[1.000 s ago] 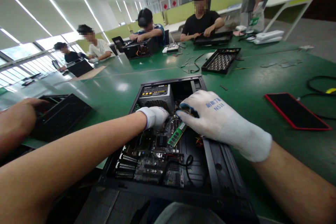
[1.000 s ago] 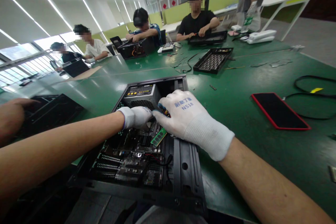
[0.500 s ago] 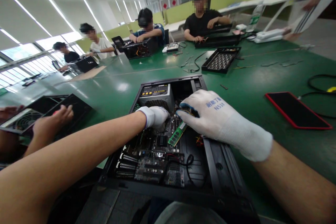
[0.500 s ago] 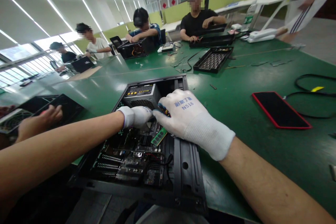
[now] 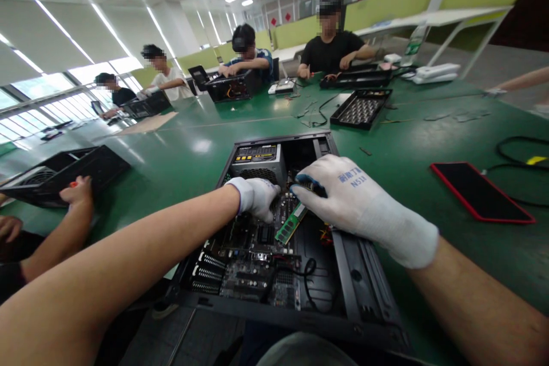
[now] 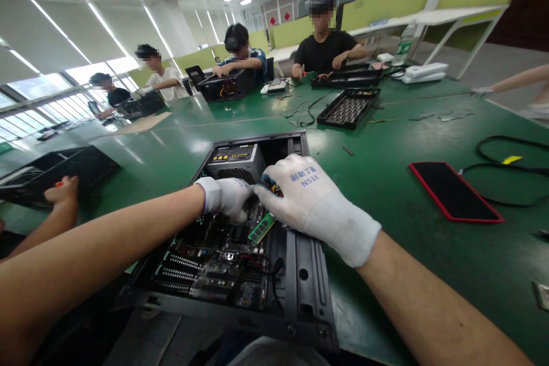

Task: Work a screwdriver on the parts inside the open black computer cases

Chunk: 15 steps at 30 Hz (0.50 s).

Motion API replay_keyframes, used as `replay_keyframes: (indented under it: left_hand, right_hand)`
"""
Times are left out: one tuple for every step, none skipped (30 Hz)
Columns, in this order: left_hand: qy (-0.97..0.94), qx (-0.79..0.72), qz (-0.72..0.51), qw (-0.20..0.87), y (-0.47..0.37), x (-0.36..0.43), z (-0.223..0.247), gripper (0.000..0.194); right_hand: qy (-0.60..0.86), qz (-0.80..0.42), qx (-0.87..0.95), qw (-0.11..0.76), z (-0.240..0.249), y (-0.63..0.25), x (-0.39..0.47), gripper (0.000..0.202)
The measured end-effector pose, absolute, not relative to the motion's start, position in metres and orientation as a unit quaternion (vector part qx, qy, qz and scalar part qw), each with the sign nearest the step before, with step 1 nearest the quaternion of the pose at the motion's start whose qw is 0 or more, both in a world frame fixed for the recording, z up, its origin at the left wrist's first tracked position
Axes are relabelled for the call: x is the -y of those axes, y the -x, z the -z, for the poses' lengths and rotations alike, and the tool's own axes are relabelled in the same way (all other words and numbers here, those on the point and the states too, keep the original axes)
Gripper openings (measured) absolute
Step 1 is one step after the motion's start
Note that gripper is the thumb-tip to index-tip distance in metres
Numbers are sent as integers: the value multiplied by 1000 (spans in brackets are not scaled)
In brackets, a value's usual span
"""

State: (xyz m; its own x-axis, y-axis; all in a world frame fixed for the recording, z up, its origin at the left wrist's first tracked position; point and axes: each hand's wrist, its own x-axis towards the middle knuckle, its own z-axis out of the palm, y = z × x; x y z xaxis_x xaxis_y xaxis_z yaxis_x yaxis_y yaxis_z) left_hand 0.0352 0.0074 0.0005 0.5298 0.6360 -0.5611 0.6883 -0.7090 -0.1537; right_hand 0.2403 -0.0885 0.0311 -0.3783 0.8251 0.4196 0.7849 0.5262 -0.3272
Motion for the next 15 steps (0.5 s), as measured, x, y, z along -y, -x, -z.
replay_keyframes:
  left_hand:
    - [-878,-381,287,46,-35,-6,-3,66]
    - [-882,-383,271,47,-34,-4,-6,63]
    - [-886,-385,255,48,-33,-2,-9,58]
    - [-890,-387,238,47,-33,1,-13,53]
    - [-895,-386,220,47,-32,4,-17,47]
    - [-900,-382,203,46,-31,6,-21,43]
    - [-905,-378,187,46,-29,10,-26,41]
    - [-910,-374,172,45,-27,14,-31,41]
    - [-914,-372,155,44,-23,18,-36,42]
    - [-918,-370,134,47,-19,24,-43,42]
    - [-922,-368,111,54,-14,31,-49,42]
    - [-924,-366,85,64,-8,39,-56,41]
    - [-926,-364,57,76,0,48,-63,39]
    - [-928,-362,31,87,8,58,-70,36]
    - [-928,-360,6,96,18,69,-76,32]
  right_hand:
    - [483,-47,828,282,-32,-240,88,36]
    - [482,-61,824,292,-33,-240,89,36]
    - [486,-74,813,310,-33,-240,89,35]
    - [496,-85,797,335,-33,-241,90,36]
    - [509,-95,774,364,-31,-242,92,39]
    - [528,-106,745,393,-27,-245,94,45]
    - [551,-121,710,421,-22,-248,98,54]
    - [576,-146,676,436,-14,-253,102,66]
    - [602,-184,641,439,-4,-258,108,76]
    - [626,-228,603,439,8,-263,114,84]
    - [646,-271,564,436,21,-269,121,91]
    - [653,-315,540,428,35,-274,126,94]
    - [652,-341,528,423,48,-279,131,98]
    - [658,-343,509,436,61,-282,133,102]
    - [655,-346,502,447,73,-284,134,107]
